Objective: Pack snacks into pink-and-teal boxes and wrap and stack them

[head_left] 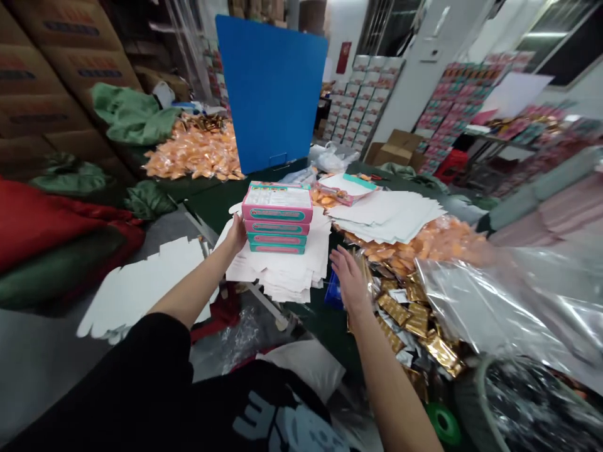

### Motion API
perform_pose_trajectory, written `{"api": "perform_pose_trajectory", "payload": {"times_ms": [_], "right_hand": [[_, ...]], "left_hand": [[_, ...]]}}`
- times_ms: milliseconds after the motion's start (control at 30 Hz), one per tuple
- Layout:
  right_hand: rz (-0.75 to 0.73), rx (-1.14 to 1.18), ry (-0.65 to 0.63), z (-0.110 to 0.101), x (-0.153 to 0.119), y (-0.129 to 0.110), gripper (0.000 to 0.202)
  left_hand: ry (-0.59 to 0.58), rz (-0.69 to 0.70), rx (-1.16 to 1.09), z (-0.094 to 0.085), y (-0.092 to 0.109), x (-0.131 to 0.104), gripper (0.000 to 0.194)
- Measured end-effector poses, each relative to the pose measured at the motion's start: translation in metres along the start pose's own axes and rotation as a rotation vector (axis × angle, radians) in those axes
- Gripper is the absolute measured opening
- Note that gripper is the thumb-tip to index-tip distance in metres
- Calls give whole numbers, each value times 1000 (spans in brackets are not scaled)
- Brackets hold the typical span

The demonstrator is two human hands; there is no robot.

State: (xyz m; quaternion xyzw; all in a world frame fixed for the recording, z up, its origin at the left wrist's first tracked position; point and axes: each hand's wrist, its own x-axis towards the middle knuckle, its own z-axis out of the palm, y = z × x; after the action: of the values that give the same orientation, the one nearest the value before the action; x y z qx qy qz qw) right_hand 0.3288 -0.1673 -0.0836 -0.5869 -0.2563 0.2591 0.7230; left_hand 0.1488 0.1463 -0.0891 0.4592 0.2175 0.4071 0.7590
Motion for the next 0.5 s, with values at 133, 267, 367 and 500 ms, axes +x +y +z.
{"api": "perform_pose_trajectory", "payload": {"times_ms": [133,267,367,500], "right_hand": [[56,-34,104,46,76,18,69],[69,34,79,88,107,44,68],[160,187,50,106,109,62,71],[215,228,149,110,104,71,76]], "left_hand": [[-24,12,20,5,-5,-1,75],[59,-121,26,7,-15,-1,64],[121,-124,30,9,-24,0,55],[175,-62,46,10,-31,1,46]]}}
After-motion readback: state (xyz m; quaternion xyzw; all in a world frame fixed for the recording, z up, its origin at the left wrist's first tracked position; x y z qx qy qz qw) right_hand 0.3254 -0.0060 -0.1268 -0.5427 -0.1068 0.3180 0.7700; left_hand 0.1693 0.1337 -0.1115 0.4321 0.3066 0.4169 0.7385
